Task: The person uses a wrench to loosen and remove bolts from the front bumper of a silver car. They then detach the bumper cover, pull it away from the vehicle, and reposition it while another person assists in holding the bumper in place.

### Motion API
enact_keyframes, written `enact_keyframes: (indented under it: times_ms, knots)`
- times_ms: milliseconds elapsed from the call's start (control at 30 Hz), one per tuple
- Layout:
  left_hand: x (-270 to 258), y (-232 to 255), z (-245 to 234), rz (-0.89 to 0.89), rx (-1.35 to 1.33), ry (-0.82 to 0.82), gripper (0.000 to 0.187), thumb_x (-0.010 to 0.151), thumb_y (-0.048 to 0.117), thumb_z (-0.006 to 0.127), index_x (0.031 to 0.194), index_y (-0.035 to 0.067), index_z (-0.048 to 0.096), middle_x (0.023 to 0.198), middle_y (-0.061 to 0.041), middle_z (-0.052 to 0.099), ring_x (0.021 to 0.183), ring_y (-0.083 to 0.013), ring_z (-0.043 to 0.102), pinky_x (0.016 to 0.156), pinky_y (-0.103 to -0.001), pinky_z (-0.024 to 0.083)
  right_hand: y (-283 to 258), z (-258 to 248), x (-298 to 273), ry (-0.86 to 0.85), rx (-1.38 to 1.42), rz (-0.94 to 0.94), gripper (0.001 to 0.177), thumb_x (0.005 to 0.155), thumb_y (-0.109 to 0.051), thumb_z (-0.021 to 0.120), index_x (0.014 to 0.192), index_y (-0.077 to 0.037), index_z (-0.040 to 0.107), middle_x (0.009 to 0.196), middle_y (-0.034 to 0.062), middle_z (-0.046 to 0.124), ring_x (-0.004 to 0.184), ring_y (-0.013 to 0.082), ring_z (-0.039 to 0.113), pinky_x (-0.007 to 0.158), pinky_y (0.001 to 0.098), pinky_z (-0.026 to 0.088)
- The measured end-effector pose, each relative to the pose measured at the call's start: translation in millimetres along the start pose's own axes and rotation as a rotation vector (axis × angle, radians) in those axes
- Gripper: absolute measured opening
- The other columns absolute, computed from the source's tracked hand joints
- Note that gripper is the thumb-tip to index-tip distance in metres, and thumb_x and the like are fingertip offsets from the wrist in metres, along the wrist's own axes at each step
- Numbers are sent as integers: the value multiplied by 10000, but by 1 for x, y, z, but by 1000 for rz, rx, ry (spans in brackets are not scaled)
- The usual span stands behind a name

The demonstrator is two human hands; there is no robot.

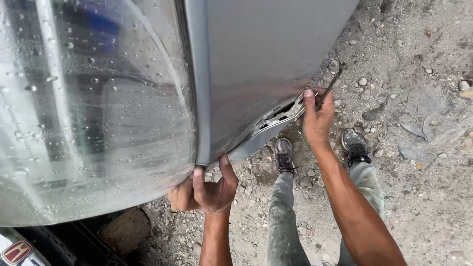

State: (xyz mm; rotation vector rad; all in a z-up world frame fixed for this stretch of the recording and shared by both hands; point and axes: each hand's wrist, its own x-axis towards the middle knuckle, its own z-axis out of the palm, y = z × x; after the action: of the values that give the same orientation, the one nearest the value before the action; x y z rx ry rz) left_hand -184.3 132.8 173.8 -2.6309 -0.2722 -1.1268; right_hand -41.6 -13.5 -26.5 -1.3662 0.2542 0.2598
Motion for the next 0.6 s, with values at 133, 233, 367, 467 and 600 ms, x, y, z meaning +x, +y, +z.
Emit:
enact_keyframes:
  times_ms: [133,233,367,467,600]
  knots:
    - [-2,-7,2,13,-15,11,704,878,348,886,1412,169,463,1177,-42,344,1152,-221,344,964,-453,321,-12,4,-9,62,-58,-12,341,1081,-378,586,1147,-47,537,833,9,560,570,83,549,436,249,486]
    - [-3,-12,12,30,-21,25,705,865,365,890,1400,182,470,1166,-37,342,1142,-220,343,962,-442,298,7,7,-4,98,-113,-118,354,1107,-389,558,1175,-42,542,954,26,615,766,134,598,643,316,514]
    - [-4,-17,10,38,-43,3,701,863,362,899,1391,180,475,1166,-34,338,1141,-218,329,966,-439,293,22,6,-4,133,-249,-148,343,1114,-388,567,1146,-48,546,960,34,629,897,168,597,810,361,502]
    - [7,-8,7,24,-17,8,708,872,354,909,1400,181,472,1170,-30,333,1146,-221,322,989,-450,295,13,7,12,67,-253,-109,329,1098,-381,582,1126,-54,551,905,35,602,840,156,571,747,345,487]
    - [6,3,-3,-42,-48,-14,707,875,330,920,1415,211,480,1203,-16,353,1187,-229,328,1051,-463,301,32,4,11,4,-125,-54,276,1105,-327,604,1152,-57,574,873,24,551,738,113,511,601,287,460]
